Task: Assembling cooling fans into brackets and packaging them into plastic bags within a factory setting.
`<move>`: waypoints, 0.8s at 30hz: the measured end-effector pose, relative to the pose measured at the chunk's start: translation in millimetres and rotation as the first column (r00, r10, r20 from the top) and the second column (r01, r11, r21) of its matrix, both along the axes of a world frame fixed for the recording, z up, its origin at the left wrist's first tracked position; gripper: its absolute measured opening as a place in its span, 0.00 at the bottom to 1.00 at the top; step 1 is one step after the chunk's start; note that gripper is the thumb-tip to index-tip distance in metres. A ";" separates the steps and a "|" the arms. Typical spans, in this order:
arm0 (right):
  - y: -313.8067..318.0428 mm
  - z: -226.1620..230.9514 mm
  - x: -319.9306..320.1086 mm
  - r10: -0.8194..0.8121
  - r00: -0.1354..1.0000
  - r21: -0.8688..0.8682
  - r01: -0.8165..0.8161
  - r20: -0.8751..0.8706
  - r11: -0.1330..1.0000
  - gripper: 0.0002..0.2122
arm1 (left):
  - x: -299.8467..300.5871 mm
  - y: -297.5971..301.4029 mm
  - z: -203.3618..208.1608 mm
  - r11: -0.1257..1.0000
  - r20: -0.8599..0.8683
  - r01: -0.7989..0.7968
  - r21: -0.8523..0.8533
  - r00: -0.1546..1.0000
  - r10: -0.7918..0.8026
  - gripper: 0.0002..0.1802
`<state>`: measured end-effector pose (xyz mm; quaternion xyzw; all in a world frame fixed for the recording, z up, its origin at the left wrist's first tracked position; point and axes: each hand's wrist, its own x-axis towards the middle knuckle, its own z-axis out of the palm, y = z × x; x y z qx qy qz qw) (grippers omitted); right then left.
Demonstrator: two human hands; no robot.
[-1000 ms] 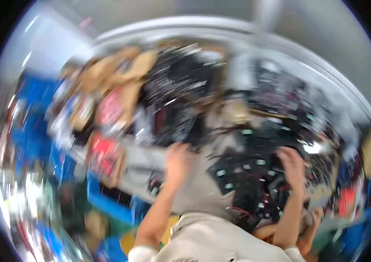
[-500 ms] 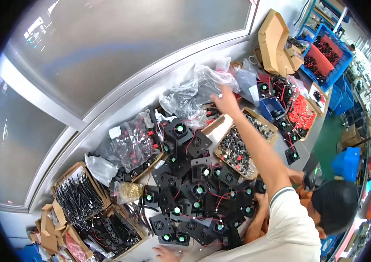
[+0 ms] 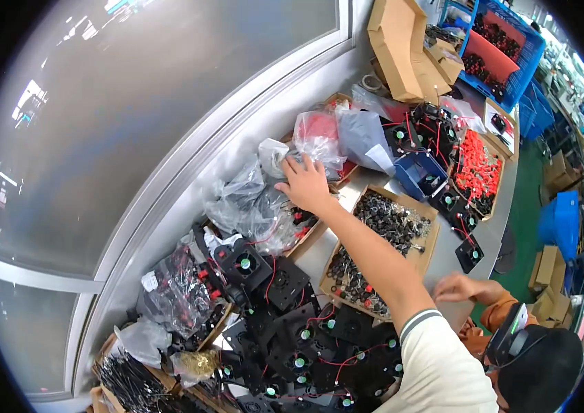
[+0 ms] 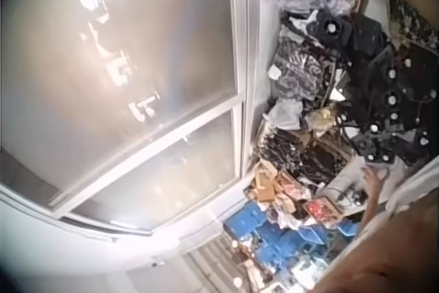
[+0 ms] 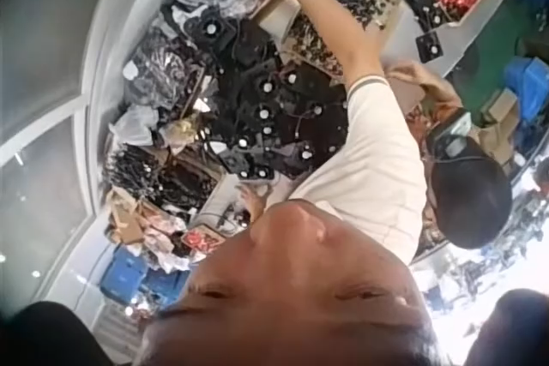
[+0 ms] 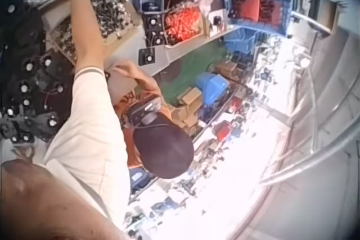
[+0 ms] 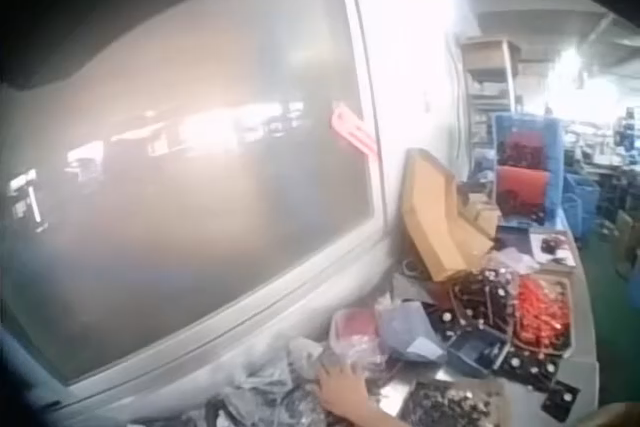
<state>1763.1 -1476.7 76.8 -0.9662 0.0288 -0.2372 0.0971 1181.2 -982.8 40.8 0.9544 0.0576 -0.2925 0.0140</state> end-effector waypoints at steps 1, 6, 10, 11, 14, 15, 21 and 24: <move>-1.2 -2.0 -1.0 -0.009 1.000 0.001 0.009 -0.001 1.000 0.29 | 0.2 0.5 -0.3 1.000 0.012 -0.010 0.004 1.000 0.010 0.69; -6.7 1.0 -0.2 0.039 0.999 -0.008 -0.039 -0.014 0.999 0.28 | -7.6 5.2 -10.7 0.992 0.085 0.091 0.087 0.992 -0.099 0.70; -5.9 4.5 -2.6 0.076 0.997 0.042 -0.077 0.031 0.996 0.27 | -7.6 12.4 -16.5 0.995 0.042 0.046 0.086 0.998 -0.050 0.70; -7.2 4.9 -2.3 0.067 0.997 0.037 -0.068 0.033 0.997 0.27 | -9.5 15.4 -19.5 0.991 0.038 0.058 0.119 0.997 -0.062 0.71; -11.8 14.4 -3.4 0.060 0.989 0.164 -0.082 0.136 0.983 0.19 | -14.7 22.7 -23.3 0.987 0.047 0.105 0.124 0.993 -0.112 0.70; -16.5 23.3 -2.6 0.049 0.990 0.163 -0.071 0.133 0.984 0.19 | -15.8 24.9 -22.8 0.985 0.026 0.104 0.136 0.994 -0.109 0.68; -60.1 51.1 -13.1 -0.048 0.956 0.031 0.040 0.288 0.999 0.10 | -7.9 20.0 -5.4 0.999 -0.059 0.044 0.011 0.997 -0.044 0.60; -101.8 24.9 -8.2 -0.280 0.936 0.076 0.270 0.212 0.960 0.11 | -17.1 31.4 -27.4 0.881 -0.217 0.387 0.273 0.917 -0.335 0.63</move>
